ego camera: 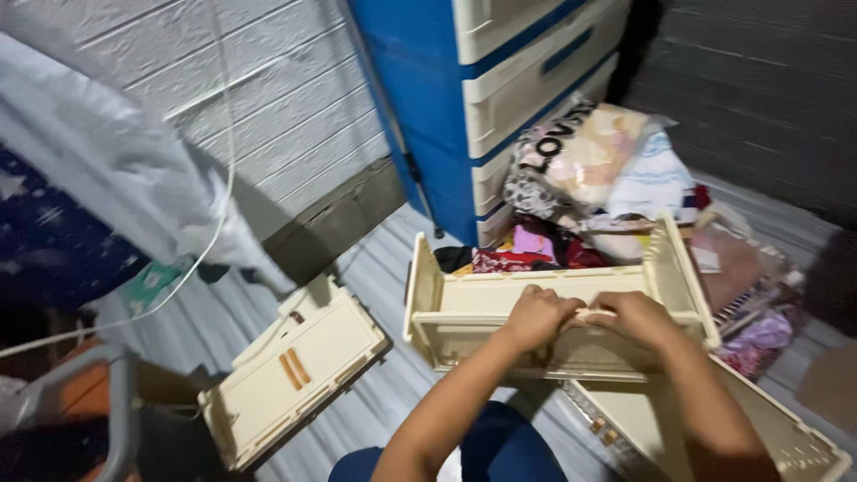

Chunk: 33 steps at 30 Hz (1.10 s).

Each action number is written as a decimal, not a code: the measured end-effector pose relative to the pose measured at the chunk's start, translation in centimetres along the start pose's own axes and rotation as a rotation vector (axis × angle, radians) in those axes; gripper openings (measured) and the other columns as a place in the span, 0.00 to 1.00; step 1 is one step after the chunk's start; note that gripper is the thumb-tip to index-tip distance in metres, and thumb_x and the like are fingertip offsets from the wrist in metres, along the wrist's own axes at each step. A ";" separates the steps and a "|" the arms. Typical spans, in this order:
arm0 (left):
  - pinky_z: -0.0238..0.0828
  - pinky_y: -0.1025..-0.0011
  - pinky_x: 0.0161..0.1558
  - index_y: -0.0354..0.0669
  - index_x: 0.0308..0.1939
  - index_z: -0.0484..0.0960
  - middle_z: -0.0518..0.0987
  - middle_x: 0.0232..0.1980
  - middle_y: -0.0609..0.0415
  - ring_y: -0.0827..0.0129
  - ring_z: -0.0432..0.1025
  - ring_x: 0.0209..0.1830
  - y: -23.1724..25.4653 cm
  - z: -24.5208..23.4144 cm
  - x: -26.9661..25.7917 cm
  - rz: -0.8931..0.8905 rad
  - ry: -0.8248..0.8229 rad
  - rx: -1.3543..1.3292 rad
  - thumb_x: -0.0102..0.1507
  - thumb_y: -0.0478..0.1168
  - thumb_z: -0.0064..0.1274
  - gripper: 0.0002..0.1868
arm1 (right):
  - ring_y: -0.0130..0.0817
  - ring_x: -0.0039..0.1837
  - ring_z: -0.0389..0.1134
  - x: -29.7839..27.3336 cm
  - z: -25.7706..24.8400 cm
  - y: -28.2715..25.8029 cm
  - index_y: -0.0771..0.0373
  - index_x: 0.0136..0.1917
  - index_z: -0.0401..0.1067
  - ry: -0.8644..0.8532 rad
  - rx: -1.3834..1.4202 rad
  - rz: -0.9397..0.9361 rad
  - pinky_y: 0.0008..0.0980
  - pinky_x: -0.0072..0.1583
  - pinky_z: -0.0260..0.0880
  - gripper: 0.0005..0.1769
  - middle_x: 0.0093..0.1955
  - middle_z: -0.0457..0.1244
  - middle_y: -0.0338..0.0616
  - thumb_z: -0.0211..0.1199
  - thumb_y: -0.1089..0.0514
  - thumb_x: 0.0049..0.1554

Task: The person assembles a beige plastic storage box by hand, snapping together side panels and attaching the lid. They briefly handle a small plastic bag and a red cloth before completing the box assembly.

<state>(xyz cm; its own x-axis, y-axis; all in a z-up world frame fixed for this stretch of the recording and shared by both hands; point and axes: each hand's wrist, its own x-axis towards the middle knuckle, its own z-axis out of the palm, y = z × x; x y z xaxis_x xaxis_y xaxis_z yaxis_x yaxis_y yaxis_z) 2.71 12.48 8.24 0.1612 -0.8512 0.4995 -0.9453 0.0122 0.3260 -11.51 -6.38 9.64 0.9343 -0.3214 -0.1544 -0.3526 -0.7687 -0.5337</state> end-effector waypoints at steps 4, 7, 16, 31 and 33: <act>0.67 0.48 0.48 0.35 0.49 0.81 0.80 0.50 0.38 0.43 0.74 0.49 -6.1 -6.0 -2.3 -0.248 0.297 0.199 0.50 0.43 0.64 0.26 | 0.42 0.52 0.76 -0.5 -0.7 1.2 0.51 0.49 0.82 -0.002 -0.043 0.063 0.40 0.57 0.74 0.17 0.48 0.75 0.44 0.65 0.41 0.54; 0.71 0.48 0.54 0.44 0.61 0.76 0.76 0.65 0.33 0.37 0.72 0.59 -11.7 -11.4 -5.7 -0.621 0.318 0.482 0.49 0.43 0.61 0.35 | 0.43 0.53 0.76 -1.1 -1.7 1.6 0.52 0.50 0.83 0.000 -0.061 0.207 0.42 0.58 0.74 0.19 0.50 0.75 0.45 0.67 0.39 0.54; 0.69 0.55 0.61 0.42 0.70 0.68 0.81 0.54 0.31 0.39 0.74 0.58 -17.1 -11.6 -9.7 -1.077 -0.044 -0.092 0.59 0.37 0.49 0.33 | 0.37 0.56 0.74 -1.2 0.3 -5.6 0.44 0.65 0.73 -0.085 -0.277 0.106 0.38 0.63 0.73 0.37 0.58 0.71 0.40 0.74 0.35 0.45; 0.72 0.64 0.58 0.47 0.71 0.70 0.83 0.56 0.42 0.54 0.78 0.55 -15.0 -14.2 -8.8 -0.905 0.072 -0.344 0.53 0.36 0.55 0.39 | 0.47 0.57 0.72 1.9 3.2 -11.1 0.46 0.57 0.77 0.092 -0.272 -0.042 0.46 0.56 0.73 0.22 0.55 0.71 0.42 0.57 0.35 0.57; 0.72 0.64 0.59 0.47 0.72 0.70 0.82 0.56 0.41 0.52 0.78 0.56 -14.7 -14.0 -8.9 -0.893 0.069 -0.306 0.54 0.36 0.55 0.39 | 0.48 0.58 0.71 2.5 3.2 -11.3 0.47 0.58 0.77 0.138 -0.271 -0.078 0.47 0.56 0.73 0.23 0.55 0.71 0.42 0.56 0.35 0.58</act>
<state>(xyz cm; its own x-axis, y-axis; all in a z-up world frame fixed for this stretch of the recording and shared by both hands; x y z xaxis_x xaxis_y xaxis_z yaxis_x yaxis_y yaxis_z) 19.16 27.25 10.25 0.8150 -0.5795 0.0069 -0.3503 -0.4831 0.8024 -5.01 3.30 12.66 0.9496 -0.3134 0.0025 -0.2987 -0.9074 -0.2955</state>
